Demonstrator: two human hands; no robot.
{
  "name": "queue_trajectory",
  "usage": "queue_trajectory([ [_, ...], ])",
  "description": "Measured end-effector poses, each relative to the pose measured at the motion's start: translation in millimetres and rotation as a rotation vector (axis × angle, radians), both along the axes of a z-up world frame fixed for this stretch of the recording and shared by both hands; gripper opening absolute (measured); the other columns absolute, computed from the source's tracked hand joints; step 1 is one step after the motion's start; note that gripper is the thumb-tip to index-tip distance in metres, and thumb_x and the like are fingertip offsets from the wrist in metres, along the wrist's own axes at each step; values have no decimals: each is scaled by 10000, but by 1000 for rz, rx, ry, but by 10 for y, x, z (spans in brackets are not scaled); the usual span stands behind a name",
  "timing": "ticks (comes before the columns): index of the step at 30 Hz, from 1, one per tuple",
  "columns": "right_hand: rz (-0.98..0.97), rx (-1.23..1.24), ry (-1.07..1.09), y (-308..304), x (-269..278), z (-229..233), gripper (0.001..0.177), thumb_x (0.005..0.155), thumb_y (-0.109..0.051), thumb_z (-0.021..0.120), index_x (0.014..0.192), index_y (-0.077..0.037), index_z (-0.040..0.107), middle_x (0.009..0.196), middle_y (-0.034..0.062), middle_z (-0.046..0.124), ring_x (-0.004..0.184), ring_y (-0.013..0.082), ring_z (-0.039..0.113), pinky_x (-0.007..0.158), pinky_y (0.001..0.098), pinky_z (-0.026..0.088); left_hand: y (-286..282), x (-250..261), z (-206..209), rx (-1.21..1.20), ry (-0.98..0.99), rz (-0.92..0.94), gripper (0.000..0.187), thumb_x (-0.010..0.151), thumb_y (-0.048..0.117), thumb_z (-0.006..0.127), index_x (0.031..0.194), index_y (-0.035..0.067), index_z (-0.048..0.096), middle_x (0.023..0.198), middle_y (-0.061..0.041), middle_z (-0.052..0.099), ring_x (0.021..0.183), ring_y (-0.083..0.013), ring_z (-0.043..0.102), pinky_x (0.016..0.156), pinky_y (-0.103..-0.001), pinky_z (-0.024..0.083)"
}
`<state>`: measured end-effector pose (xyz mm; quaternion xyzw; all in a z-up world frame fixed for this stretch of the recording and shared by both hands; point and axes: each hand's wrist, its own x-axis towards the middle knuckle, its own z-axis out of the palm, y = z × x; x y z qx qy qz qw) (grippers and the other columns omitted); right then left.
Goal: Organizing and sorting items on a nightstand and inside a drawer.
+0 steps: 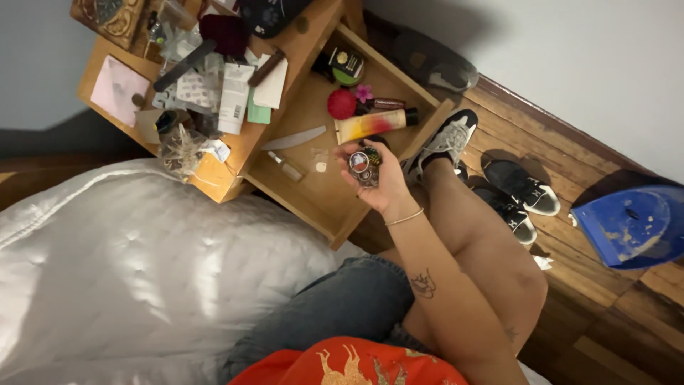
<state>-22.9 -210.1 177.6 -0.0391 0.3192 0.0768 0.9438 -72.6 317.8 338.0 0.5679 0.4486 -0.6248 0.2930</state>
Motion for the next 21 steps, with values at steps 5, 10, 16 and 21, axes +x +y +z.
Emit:
queue_trajectory([
  [5,6,51,-3,4,18,24,386,1000,-346,516,1024,-11,705,1206,165,734,931,221,738,740,345,645,-42,201,-126,44,14,7,146,914,64,590,924,41,734,784,-115,752,712,-283,729,731,-454,573],
  [10,23,6,33,8,78,55,368,1002,-341,531,1027,-16,702,1194,153,733,931,221,732,753,347,640,-138,577,-244,90,14,25,148,914,54,589,930,41,735,787,-114,752,714,-285,729,738,-458,573],
  [16,1,-11,55,-11,101,139,365,984,-353,532,1022,-33,705,1169,137,741,928,228,728,760,353,631,-1510,1738,-2741,-444,-1239,-690,245,958,137,556,1096,13,716,1033,-136,711,929,-255,665,817,-376,553],
  [21,-6,-29,77,-39,50,86,370,991,-344,533,1081,-39,723,1165,118,731,950,225,723,788,353,620,-2212,1747,-3560,-104,-1390,-1362,270,949,143,549,1109,52,746,1133,-130,710,1085,-303,610,918,-447,468],
])
